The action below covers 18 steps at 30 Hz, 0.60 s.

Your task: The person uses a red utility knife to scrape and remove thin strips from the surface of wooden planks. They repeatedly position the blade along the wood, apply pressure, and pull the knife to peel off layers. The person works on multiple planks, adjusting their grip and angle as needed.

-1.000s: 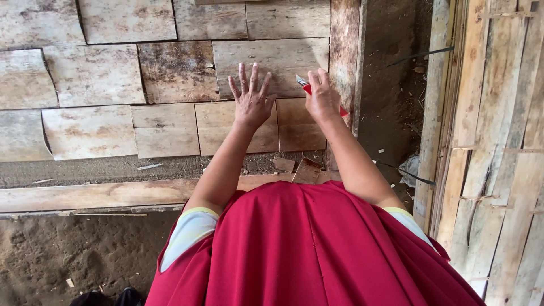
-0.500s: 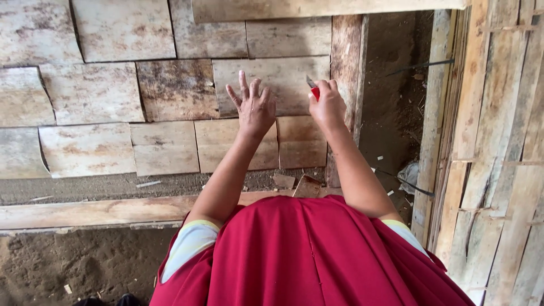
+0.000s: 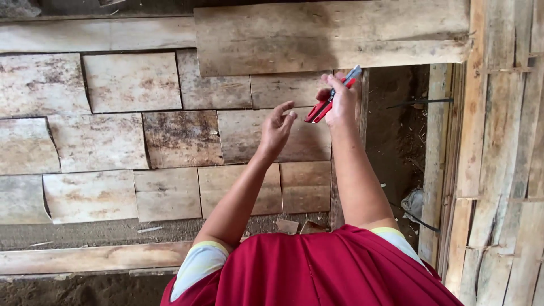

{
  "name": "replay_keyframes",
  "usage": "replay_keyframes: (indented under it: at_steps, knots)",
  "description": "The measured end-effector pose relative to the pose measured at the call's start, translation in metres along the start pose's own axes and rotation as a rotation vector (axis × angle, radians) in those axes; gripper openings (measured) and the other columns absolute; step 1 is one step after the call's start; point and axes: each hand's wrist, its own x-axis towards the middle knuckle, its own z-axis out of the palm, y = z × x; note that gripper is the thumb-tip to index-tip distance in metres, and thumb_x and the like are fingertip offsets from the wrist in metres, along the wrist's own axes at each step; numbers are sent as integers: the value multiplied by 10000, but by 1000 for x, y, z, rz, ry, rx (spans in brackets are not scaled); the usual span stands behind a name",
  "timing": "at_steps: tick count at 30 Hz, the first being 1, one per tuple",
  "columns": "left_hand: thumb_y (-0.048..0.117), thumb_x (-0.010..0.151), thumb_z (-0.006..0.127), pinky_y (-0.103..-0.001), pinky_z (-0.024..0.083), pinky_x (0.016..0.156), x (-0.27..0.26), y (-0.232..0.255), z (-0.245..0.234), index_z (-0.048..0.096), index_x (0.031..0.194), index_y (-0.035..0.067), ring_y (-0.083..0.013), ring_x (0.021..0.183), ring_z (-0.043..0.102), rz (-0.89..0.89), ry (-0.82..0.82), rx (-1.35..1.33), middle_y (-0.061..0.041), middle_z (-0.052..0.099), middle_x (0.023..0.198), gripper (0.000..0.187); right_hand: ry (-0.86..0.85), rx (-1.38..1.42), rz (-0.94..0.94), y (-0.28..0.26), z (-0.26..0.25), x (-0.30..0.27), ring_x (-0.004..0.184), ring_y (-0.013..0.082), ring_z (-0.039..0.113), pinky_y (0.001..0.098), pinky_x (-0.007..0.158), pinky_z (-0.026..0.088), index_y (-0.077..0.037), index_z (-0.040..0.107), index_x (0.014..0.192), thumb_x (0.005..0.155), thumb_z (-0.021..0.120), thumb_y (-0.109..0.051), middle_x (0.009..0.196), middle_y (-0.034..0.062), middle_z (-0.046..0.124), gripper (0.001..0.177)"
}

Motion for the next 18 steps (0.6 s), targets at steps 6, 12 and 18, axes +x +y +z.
replay_keyframes:
  at_steps: [6,12,18]
  knots:
    - [145,1060,564,-358,618,853,9,19,9,608,1391,80,-231,978,744,-110,5,-90,-158,677,1289,340,106,172,64,19,0,52,526,273,729,435,497,646,-130,550,1006,869,722,-119,864,167,768,220]
    - [160,1072,550,-340,632,822,15,29,14,609,1385,78,-202,921,741,-128,-17,-137,-153,680,1258,329,129,172,107,5,2,68,479,215,654,404,496,621,-75,627,812,846,725,-149,690,132,707,127]
    - [189,1067,580,-394,601,925,6,35,20,529,1463,66,-227,1054,711,-156,-18,-276,-159,642,1327,418,136,258,47,-24,-6,30,496,147,518,313,531,530,-65,592,691,859,720,-155,601,54,550,229]
